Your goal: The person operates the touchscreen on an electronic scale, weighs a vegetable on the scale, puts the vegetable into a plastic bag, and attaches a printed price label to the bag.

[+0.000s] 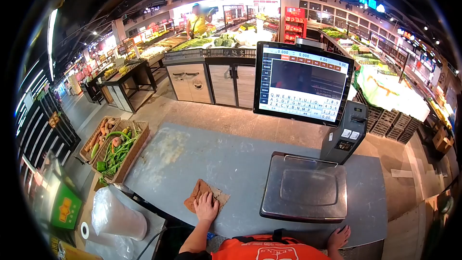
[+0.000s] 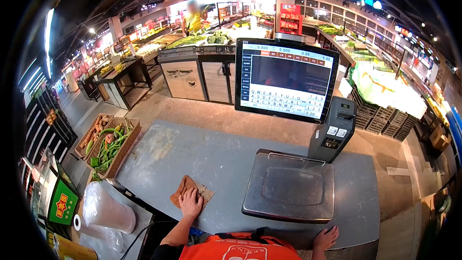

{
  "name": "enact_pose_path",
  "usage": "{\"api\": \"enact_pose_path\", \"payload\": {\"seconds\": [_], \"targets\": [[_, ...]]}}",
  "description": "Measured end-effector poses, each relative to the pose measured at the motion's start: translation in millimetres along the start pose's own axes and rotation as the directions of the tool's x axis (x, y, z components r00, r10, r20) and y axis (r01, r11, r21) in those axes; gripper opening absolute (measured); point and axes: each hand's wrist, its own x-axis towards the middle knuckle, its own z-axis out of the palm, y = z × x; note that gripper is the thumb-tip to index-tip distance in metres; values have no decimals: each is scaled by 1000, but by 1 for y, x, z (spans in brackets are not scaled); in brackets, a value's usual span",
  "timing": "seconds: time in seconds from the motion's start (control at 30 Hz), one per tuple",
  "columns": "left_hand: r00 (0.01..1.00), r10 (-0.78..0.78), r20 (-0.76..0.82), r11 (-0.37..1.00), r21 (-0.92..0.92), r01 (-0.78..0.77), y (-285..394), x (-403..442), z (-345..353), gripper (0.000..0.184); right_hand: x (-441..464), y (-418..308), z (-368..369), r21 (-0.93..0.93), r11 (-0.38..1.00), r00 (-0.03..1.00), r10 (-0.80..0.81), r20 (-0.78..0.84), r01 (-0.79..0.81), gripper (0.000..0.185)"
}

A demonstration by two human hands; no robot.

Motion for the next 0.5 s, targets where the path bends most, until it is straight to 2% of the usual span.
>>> {"api": "enact_pose_path", "payload": {"seconds": [0.5], "targets": [[1000, -15, 27, 1000, 8, 14, -1, 0, 1, 45, -1, -3, -5, -3, 1000, 1000, 2, 20, -2, 45]]}}
